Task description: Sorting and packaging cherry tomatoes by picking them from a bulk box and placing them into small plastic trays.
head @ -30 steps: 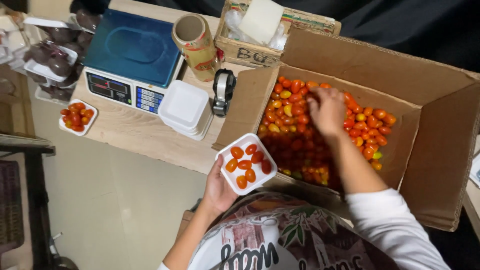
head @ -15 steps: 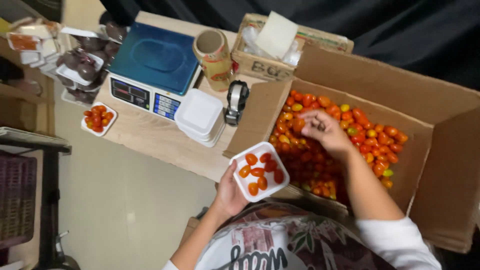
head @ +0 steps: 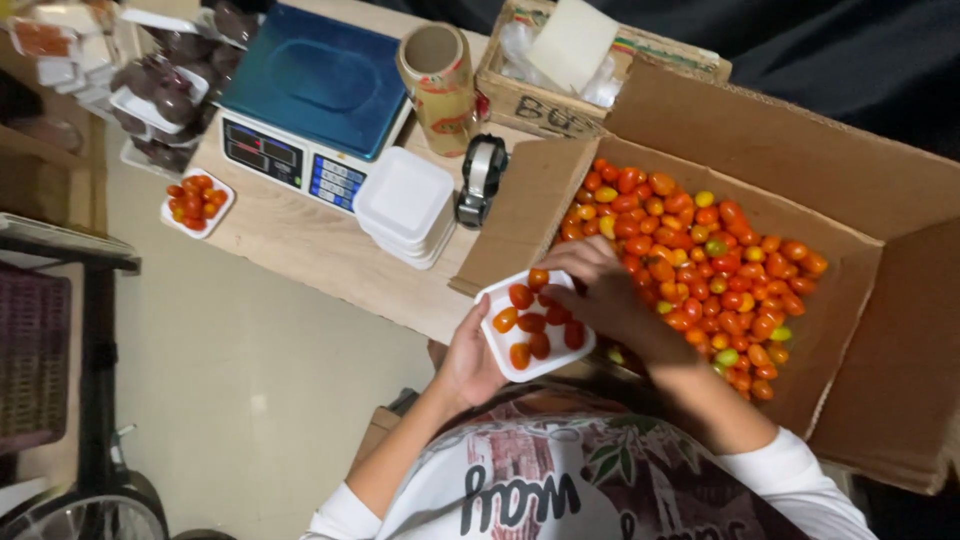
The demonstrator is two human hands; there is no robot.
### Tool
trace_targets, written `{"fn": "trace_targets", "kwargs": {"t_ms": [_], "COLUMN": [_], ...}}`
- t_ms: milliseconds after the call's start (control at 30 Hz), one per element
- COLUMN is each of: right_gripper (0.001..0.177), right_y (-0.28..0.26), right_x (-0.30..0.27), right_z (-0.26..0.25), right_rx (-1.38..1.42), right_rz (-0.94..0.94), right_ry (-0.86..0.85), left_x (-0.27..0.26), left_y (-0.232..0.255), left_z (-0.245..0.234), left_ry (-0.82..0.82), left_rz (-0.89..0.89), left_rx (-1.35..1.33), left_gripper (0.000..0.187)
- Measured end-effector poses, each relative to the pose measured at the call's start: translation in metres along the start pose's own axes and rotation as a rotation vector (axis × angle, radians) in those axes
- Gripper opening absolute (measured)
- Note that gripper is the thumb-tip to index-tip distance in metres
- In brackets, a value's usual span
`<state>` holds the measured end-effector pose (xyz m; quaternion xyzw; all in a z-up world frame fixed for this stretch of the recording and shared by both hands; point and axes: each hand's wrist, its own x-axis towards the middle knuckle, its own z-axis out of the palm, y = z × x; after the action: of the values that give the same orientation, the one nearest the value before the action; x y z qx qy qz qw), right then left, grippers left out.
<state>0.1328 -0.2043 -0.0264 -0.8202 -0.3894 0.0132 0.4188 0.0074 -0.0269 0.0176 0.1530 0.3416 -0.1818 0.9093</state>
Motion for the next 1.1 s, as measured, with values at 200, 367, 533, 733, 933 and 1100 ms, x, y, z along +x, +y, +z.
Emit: {"fn": "trace_targets", "kwargs": {"t_ms": [200, 367, 533, 733, 933, 1100], "right_gripper": [0.023, 0.032, 0.034, 0.035, 0.037, 0.040], "right_y": [-0.008, 0.074, 0.129, 0.108, 0.015, 0.034], "right_x": [-0.004, 0.001, -0.018, -0.004, 0.005, -0.026], "right_z": [0.009, -0.006, -0.014, -0.034, -0.053, -0.044], "right_rx": [0.022, -0.020, -0.756, -0.517, 0.925, 0.986], "right_rz": [-0.101, 0.010, 0.403, 0.444, 0.493, 0.462], "right_ry": [-0.046, 0.080, 0.035, 0.038, 0.142, 0.136], "left_x": [-0.006, -0.012, -0.011, -0.010, -0.004, 0.003], "left_y": [0.000, 0.009, 0.008, 0.005, 0.005, 0.009], "left_z": [-0.001, -0.003, -0.009, -0.005, 0.000, 0.006], "left_ry": [0.041, 0.067, 0.056, 0.038, 0.000, -0.006], "left_rz": [-0.015, 0.010, 0.041, 0.009, -0.008, -0.017], "left_rx": [-0.010, -0.002, -0.002, -0.045, -0.033, -0.021], "left_gripper": [0.066, 0.067, 0.066, 0.070, 0.069, 0.068]}}
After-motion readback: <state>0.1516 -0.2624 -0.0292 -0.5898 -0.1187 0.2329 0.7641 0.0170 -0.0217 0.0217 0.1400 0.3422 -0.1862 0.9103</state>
